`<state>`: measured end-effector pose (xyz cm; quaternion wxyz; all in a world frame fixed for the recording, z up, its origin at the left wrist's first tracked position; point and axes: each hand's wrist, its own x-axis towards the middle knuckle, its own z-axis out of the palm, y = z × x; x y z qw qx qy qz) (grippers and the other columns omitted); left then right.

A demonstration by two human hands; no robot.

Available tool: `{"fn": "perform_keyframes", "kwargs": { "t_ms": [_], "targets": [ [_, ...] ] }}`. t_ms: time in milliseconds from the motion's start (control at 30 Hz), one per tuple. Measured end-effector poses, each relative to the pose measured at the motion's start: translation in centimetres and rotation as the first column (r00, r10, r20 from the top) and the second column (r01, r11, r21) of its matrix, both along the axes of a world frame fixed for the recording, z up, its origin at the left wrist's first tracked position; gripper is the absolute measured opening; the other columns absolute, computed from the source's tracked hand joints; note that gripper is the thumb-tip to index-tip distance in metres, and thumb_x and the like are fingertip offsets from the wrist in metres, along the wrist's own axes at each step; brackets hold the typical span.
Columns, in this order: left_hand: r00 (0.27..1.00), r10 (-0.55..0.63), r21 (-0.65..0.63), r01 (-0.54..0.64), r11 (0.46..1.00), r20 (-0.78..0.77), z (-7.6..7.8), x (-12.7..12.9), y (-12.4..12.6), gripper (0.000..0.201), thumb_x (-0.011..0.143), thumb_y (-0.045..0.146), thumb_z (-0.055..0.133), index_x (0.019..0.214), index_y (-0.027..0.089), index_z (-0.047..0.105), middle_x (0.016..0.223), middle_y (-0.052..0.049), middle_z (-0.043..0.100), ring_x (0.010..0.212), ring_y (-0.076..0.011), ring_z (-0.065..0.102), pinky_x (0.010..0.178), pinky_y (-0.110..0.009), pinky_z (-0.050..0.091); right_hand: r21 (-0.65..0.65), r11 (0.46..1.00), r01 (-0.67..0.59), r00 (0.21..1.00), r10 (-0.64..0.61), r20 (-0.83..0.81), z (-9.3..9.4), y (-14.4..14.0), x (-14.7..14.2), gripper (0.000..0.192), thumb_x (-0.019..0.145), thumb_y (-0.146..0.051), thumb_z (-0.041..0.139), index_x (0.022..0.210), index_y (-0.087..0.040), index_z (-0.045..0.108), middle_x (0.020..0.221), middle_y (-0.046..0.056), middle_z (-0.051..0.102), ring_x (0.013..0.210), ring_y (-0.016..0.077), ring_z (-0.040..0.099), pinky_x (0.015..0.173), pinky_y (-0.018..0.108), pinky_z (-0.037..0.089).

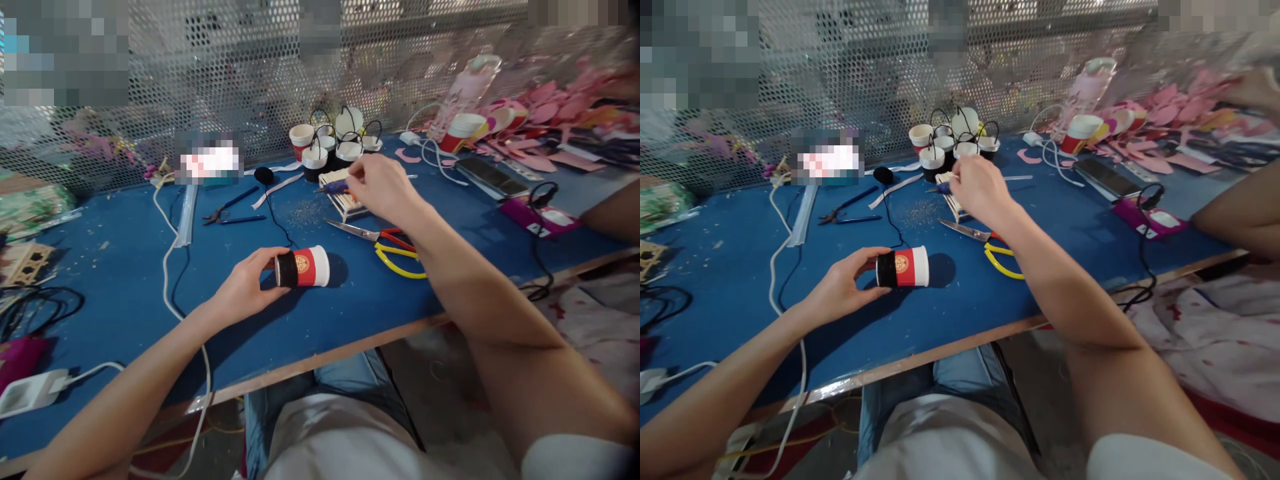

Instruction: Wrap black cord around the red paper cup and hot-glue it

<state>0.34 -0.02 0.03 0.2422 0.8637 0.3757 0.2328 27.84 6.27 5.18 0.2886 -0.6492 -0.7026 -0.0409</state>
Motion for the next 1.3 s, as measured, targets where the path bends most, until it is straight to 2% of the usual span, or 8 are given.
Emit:
{"fn": "perform_keyframes", "kwargs": {
  "t_ms": [200, 400, 567, 667, 800, 967, 1133, 1300],
  "targets": [
    [0.996, 0.007, -0.131, 0.004, 0.991, 0.084, -0.4, -0.1, 0.1, 0.054, 0.072, 0.018, 0.067, 0.122, 0.02, 0.046, 0.113, -0.008, 0.056, 0.075, -0.0135, 0.063, 0.074, -0.034, 0.057, -0.332, 0.925, 0.187, 0.957, -0.096, 0.272, -2.3, 2.3, 3.2, 0.024, 0.073, -0.022, 0.058, 0.086, -0.003, 0.066, 0.087, 0.021, 0.063, 0.089, 0.0322, 0.059, 0.075, 0.041, 0.045],
    [0.987, -0.036, -0.205, 0.067, 0.976, 0.154, -0.4, -0.2, 0.0, 0.054, 0.074, 0.022, 0.067, 0.123, 0.023, 0.044, 0.121, -0.008, 0.05, 0.086, -0.0143, 0.061, 0.081, -0.034, 0.056, -0.295, 0.94, 0.171, 0.981, -0.136, 0.137, -3.9, 2.6, 3.4, 0.029, 0.074, -0.023, 0.057, 0.095, -0.004, 0.063, 0.098, 0.021, 0.061, 0.092, 0.0307, 0.058, 0.076, 0.039, 0.046],
    [0.971, -0.059, -0.186, 0.104, 0.977, 0.233, -0.6, -0.1, 0.1, 0.043, 0.08, 0.024, 0.062, 0.121, 0.022, 0.048, 0.118, -0.008, 0.05, 0.094, -0.0159, 0.061, 0.086, -0.034, 0.054, -0.058, 0.98, 0.188, 0.965, -0.195, -0.172, -4.6, 1.6, 3.6, 0.048, 0.069, -0.019, 0.059, 0.115, -0.007, 0.051, 0.101, 0.016, 0.063, 0.093, 0.0293, 0.059, 0.079, 0.041, 0.046],
    [0.964, -0.065, -0.074, 0.087, 0.993, 0.258, -0.8, -0.2, 0.4, 0.043, 0.079, 0.023, 0.063, 0.12, 0.022, 0.049, 0.119, -0.009, 0.049, 0.105, -0.0193, 0.056, 0.089, -0.035, 0.053, -0.025, 0.998, 0.06, 0.941, -0.065, -0.331, -3.8, 0.2, 2.9, 0.04, 0.065, -0.019, 0.061, 0.104, -0.013, 0.056, 0.095, 0.01, 0.066, 0.084, 0.0253, 0.061, 0.072, 0.037, 0.048],
    [0.976, -0.01, 0.088, -0.01, 0.996, 0.219, -0.9, -0.5, 0.9, 0.043, 0.079, 0.024, 0.064, 0.119, 0.022, 0.05, 0.121, -0.01, 0.049, 0.112, -0.0223, 0.053, 0.089, -0.038, 0.052, -0.204, 0.967, -0.154, 0.91, 0.058, -0.41, -2.2, -2.4, 1.2, 0.017, 0.068, -0.026, 0.061, 0.081, -0.016, 0.061, 0.072, 0.003, 0.065, 0.065, 0.0192, 0.059, 0.056, 0.03, 0.047],
    [0.99, 0.041, 0.211, -0.069, 0.975, 0.134, -0.7, -0.6, 1.3, 0.04, 0.079, 0.023, 0.064, 0.116, 0.021, 0.051, 0.121, -0.011, 0.051, 0.112, -0.0235, 0.053, 0.094, -0.041, 0.049, -0.188, 0.896, -0.402, 0.846, 0.285, -0.45, -2.0, -4.7, -0.8, 0.025, 0.075, -0.037, 0.061, 0.088, -0.017, 0.064, 0.075, 0.002, 0.067, 0.065, 0.0168, 0.06, 0.061, 0.03, 0.049],
    [0.994, 0.042, 0.249, -0.066, 0.966, 0.101, -0.9, -0.7, 1.6, 0.04, 0.08, 0.024, 0.062, 0.118, 0.022, 0.049, 0.123, -0.012, 0.05, 0.113, -0.0235, 0.053, 0.094, -0.04, 0.049, -0.227, 0.888, -0.401, 0.773, 0.195, -0.604, -2.6, -5.8, -2.2, 0.024, 0.075, -0.04, 0.062, 0.082, -0.017, 0.061, 0.06, 0.001, 0.064, 0.05, 0.015, 0.058, 0.045, 0.027, 0.046],
    [0.992, 0.064, 0.259, -0.09, 0.962, 0.108, -1.2, -0.9, 1.8, 0.04, 0.081, 0.023, 0.062, 0.118, 0.021, 0.049, 0.122, -0.012, 0.051, 0.112, -0.0233, 0.053, 0.093, -0.04, 0.049, -0.208, 0.907, -0.367, 0.836, 0.223, -0.502, -2.3, -6.3, -3.0, 0.015, 0.073, -0.033, 0.063, 0.078, -0.02, 0.058, 0.06, -0.001, 0.062, 0.052, 0.0158, 0.058, 0.051, 0.029, 0.047]
  ]
}}
